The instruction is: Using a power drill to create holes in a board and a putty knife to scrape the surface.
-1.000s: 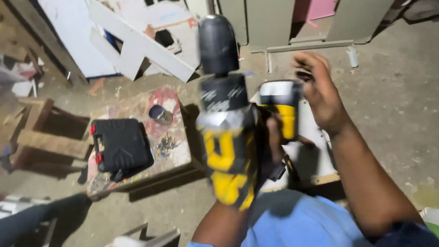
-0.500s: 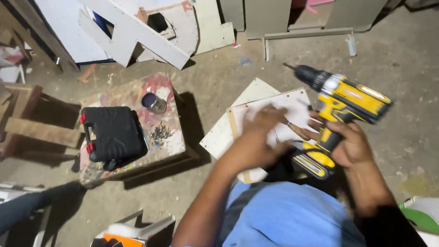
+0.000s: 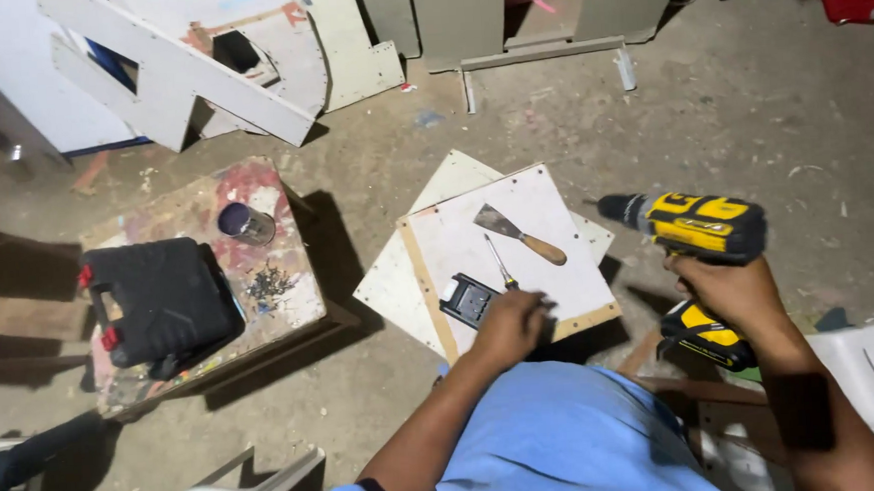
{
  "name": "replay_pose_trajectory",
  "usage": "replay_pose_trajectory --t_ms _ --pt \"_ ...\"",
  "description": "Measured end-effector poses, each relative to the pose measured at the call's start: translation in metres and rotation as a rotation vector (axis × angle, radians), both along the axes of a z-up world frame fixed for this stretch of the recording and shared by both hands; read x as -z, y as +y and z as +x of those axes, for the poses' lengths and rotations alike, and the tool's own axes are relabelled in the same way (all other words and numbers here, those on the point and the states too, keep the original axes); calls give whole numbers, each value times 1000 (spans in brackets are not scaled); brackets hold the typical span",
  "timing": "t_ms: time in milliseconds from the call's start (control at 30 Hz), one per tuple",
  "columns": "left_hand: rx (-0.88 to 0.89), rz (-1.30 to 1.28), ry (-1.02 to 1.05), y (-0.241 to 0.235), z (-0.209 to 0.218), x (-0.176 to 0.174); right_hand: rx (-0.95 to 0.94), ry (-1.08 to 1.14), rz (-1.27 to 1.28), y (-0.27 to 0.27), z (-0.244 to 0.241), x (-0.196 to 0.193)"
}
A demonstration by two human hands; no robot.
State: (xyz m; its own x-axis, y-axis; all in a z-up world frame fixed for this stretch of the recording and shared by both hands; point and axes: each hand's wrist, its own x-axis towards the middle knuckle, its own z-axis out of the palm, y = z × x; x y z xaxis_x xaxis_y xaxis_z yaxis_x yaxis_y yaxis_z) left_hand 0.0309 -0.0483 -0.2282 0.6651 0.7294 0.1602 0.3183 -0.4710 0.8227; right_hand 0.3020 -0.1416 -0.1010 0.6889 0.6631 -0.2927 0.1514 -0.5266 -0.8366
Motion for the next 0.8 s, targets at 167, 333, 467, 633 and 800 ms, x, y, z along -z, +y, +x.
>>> replay_pose_trajectory --t_ms 167,333,467,633,800 --pt "177 56 -8 -13 29 13 -146 -70 -178 2 16 4" --pt "88 179 41 -16 56 40 -262 -87 -321 26 26 1" --pt "131 133 399 -34 65 79 -411 -112 -322 47 17 -21" --pt "192 56 450 -34 55 58 -458 -115 -376 58 23 -22" --pt "189 43 449 -35 51 58 -514 -149 -380 69 25 -18"
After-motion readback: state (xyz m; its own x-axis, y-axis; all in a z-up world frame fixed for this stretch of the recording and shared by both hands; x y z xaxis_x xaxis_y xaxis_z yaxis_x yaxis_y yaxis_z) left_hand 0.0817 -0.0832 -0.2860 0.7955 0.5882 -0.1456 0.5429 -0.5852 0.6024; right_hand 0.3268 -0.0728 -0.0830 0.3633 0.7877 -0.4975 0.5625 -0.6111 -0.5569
